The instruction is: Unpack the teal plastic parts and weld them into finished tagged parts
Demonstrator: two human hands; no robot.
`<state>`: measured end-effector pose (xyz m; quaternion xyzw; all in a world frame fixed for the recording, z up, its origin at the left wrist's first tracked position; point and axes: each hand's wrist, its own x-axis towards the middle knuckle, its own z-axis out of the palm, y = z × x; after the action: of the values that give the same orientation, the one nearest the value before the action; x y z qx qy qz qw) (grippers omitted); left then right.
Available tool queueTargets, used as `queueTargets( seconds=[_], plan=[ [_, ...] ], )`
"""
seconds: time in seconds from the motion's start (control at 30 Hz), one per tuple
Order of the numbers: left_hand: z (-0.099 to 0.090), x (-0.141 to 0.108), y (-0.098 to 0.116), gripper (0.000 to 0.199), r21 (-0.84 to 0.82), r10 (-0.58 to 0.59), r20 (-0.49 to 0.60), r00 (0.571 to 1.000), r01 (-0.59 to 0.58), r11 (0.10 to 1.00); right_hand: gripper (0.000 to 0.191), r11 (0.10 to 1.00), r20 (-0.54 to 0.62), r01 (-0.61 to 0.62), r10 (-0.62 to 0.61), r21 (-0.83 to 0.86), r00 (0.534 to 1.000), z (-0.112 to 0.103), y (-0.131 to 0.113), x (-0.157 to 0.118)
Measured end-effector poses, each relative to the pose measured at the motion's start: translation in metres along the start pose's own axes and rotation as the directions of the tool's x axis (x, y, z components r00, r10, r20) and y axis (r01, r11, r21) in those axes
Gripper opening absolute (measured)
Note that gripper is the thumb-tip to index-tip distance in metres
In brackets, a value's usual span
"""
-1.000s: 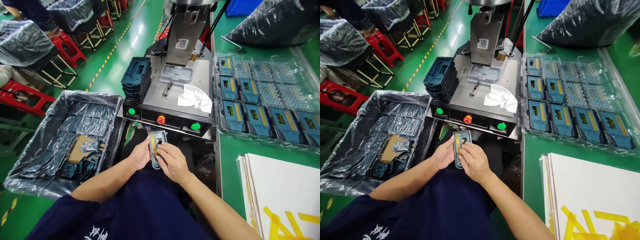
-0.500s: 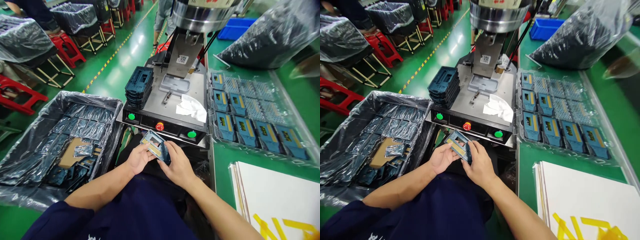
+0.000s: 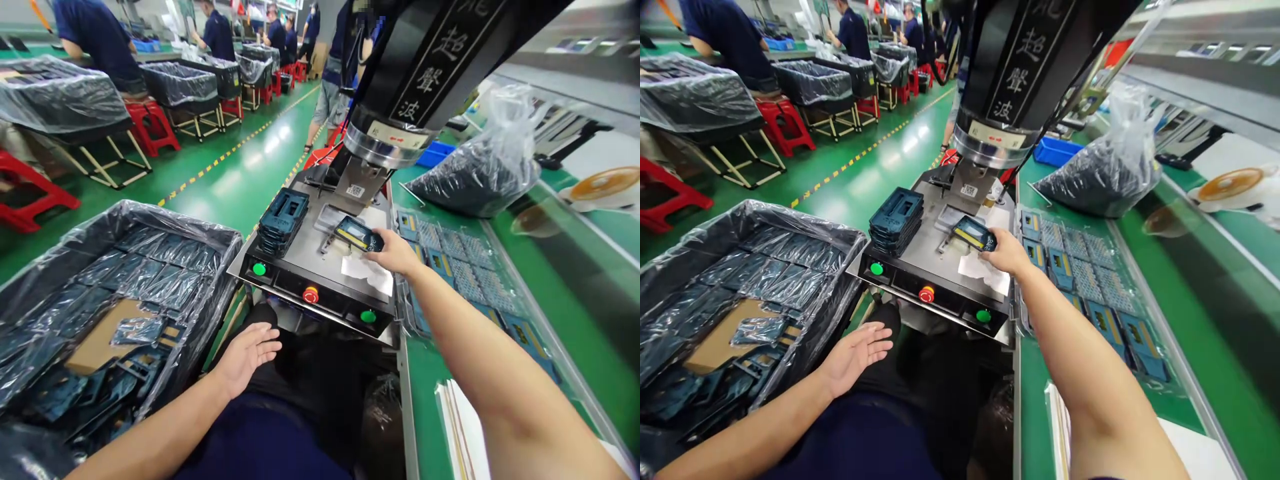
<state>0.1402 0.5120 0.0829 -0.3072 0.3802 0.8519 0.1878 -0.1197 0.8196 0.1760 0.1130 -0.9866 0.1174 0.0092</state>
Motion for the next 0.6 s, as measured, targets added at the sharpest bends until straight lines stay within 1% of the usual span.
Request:
queueTargets(
  seconds=[0.1,0.2,0.3,0.43,0.53,0.6],
  plan=[
    [-0.009,0.0,0.005,0.024,-0.008,0.011,-0.044,0.999,-0.011,1.0,0.069,1.0,0.028,-0.019,0.018,0.023,0.999,0.0,0.002,0.035],
    [-0.016,-0.001,0.009,0.024,-0.019,0.021,-0.081,0.996,-0.023,1.0,0.071,0.997,0.051,-0.042,0.038,0.065,0.998,0.002,0.003,0.064],
    [-0.019,-0.002,0.014,0.023,-0.034,0.021,-0.103,0.994,-0.024,0.999,0.06,0.993,0.091,-0.025,0.014,0.119,0.996,0.006,0.004,0.086],
    [-0.024,0.001,0.016,0.025,-0.039,0.016,-0.128,0.992,-0.022,0.999,0.046,0.987,0.171,-0.032,0.005,0.157,0.985,0.012,0.004,0.101],
    [-0.027,0.006,0.015,0.027,-0.04,0.004,-0.145,0.989,-0.01,0.999,0.047,0.99,0.191,-0.046,0.019,0.135,0.981,0.019,0.007,0.103],
    [-0.028,0.009,0.013,0.028,-0.032,-0.006,-0.148,0.989,0.001,0.999,0.048,0.992,0.166,-0.009,-0.012,0.123,0.986,0.026,0.009,0.102]
  ],
)
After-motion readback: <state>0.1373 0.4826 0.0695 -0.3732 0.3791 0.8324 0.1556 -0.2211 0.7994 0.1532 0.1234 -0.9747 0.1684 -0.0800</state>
